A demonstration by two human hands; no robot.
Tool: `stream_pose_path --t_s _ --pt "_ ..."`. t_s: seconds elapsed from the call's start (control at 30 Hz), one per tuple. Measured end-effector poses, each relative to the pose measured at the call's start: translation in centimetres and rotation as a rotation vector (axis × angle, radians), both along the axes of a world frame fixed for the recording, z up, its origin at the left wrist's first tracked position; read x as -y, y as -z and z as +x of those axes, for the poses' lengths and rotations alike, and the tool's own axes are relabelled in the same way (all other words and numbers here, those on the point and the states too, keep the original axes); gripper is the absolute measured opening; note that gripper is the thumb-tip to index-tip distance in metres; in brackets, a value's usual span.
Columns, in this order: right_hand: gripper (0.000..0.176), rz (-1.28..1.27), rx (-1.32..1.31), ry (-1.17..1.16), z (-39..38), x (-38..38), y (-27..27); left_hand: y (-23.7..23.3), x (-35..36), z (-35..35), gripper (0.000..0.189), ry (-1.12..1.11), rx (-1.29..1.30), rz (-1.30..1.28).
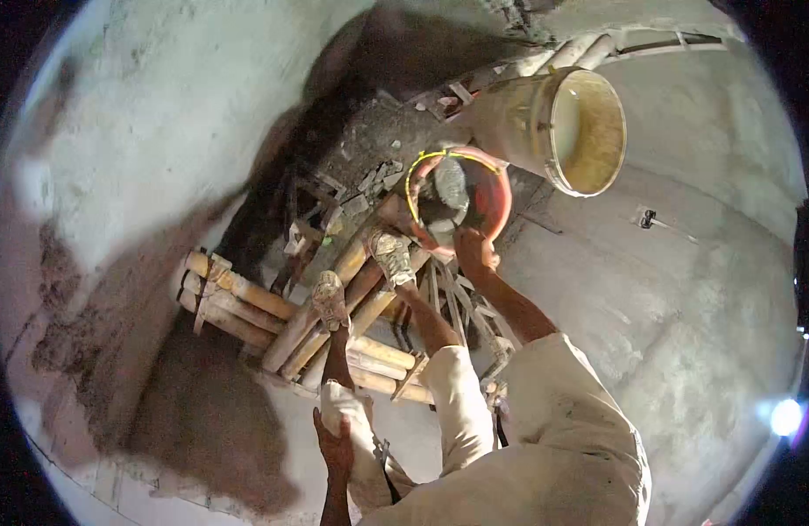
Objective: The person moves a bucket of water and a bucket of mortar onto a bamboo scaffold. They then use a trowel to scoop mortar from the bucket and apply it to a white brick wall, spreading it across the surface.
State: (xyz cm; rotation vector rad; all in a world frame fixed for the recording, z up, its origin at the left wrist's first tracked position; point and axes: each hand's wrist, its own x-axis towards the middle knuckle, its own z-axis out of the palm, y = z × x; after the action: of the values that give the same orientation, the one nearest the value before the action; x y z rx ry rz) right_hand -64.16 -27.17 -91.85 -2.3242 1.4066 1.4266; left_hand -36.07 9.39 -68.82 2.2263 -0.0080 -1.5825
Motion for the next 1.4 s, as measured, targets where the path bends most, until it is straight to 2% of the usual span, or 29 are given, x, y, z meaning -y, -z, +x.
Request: stream_pose_path --t_s 0.03,0.07,0.1,0.13,0.2,0.27,0.33,0.4,0.43,0.5,0.57,0.6,0.63,0.67,0.73,0.77,0.8,0.83,0.87,0.9,0.93,1.0,1.07,1.1,1.13,1.23,1.27,1.33,1.4 --pt "0.031 0.122 -0.051 0.074 -1.8 0.1 -1.2 0.4 -0.2 0.2 0.079 0.012 -0.003 -0.013" --pt "0.033 -0.065 0.169 0.275 -2.6 -0.5 -5.4 1.4 -0.8 0.7 0.076 0.260 0.131 -0.033" --pt "0.034 -0.074 0.128 0.093 -4.2 0.1 -7.1 2.8 -0.9 1.1 0.073 0.503 0.274 -0.055" --pt "0.035 -0.079 0.082 -0.087 -5.5 0.6 -8.1 4.2 -0.1 1.6 0.073 0.512 0.281 -0.066" --pt "0.040 -0.189 0.098 -0.065 -6.1 2.0 -8.9 7.5 3.5 2.5 0.067 0.386 0.400 -0.099" --pt "0.045 -0.304 0.113 -0.042 -5.2 5.1 -8.7 12.0 8.8 3.2 0.065 0.412 0.440 -0.112" --pt "0.044 -0.153 0.121 0.283 -3.0 8.2 -7.0 16.9 14.8 3.3 0.070 0.520 0.368 -0.356" --pt "0.044 -0.288 0.186 0.331 -3.2 5.7 -0.4 18.4 23.0 1.9 0.070 0.228 -0.074 -0.322" --pt "0.045 -0.194 0.184 0.303 -3.5 3.9 -0.3 20.6 25.1 0.4 0.072 0.039 -0.212 -0.292" --pt "0.047 -0.006 0.192 0.255 -3.8 0.3 -0.4 25.6 27.1 -3.9 0.076 -0.134 -0.342 -0.291" --pt "0.048 -0.118 0.303 0.258 -6.0 -3.6 -2.9 32.5 25.6 -7.8 0.088 -0.012 -0.403 -0.473" --pt "0.046 0.075 0.274 0.511 -5.0 -2.0 -7.0 29.8 28.4 -8.8 0.094 -0.087 -0.519 -0.330" --pt "0.048 0.111 0.334 0.722 -6.2 -2.8 -8.8 26.7 31.5 -9.7 0.102 -0.166 -0.619 -0.179" --pt "0.048 0.000 0.460 0.764 -7.4 -4.4 -10.0 26.8 32.3 -10.8 0.093 -0.137 -0.560 -0.190" --pt "0.049 -0.120 0.586 0.808 -9.0 -6.8 -12.4 31.1 31.9 -12.2 0.083 -0.038 -0.701 -0.128" --pt "0.050 -0.142 0.688 0.995 -9.2 -7.5 -13.9 32.3 31.9 -12.8 0.080 0.000 -0.747 -0.107" --pt "0.051 -0.163 0.794 1.187 -9.5 -8.5 -15.0 33.2 31.4 -13.2 0.052 -0.020 -0.620 -0.190" --pt "0.052 -0.206 0.804 1.145 -10.3 -10.1 -15.3 33.7 31.5 -13.6 0.037 -0.037 -0.493 -0.277" --pt "0.053 -0.183 0.898 1.328 -9.9 -11.1 -16.2 35.1 31.5 -14.1 0.037 -0.025 -0.489 -0.282" --pt "0.054 -0.175 0.986 1.514 -9.4 -11.9 -17.3 37.0 31.5 -14.6 0.037 0.074 -0.328 -0.264" --pt "0.056 -0.127 0.883 1.605 -8.1 -11.6 -19.0 37.1 32.0 -14.7 0.037 0.129 -0.246 -0.258" --pt "0.045 -0.150 0.860 1.738 -4.5 -10.6 -22.9 35.6 33.7 -14.4 0.040 0.186 -0.182 -0.227" --pt "0.046 -0.160 1.026 1.756 -5.2 -14.2 -21.9 28.8 37.4 -14.1 0.046 0.150 -0.177 -0.218" --pt "0.048 -0.136 0.931 1.696 -6.0 -16.7 -20.8 24.1 39.5 -14.0 0.046 0.112 -0.150 -0.228" --pt "0.051 -0.076 0.924 1.884 -4.5 -15.4 -23.0 25.5 39.7 -14.1 0.049 0.303 0.005 -0.251" --pt "0.054 -0.128 1.026 1.742 -4.1 -16.3 -24.4 24.0 39.6 -14.8 0.053 0.566 0.285 -0.262" --pt "0.055 -0.109 0.959 1.670 -4.2 -16.3 -25.0 23.2 39.5 -14.8 0.055 0.629 0.351 -0.198" --pt "0.052 0.048 0.813 1.729 -4.7 -16.5 -26.9 18.2 40.0 -12.9 0.056 0.742 0.364 -0.096" --pt "0.051 -0.241 1.034 1.238 -5.1 -16.8 -27.0 12.9 38.8 -10.7 0.051 0.697 0.385 -0.112"
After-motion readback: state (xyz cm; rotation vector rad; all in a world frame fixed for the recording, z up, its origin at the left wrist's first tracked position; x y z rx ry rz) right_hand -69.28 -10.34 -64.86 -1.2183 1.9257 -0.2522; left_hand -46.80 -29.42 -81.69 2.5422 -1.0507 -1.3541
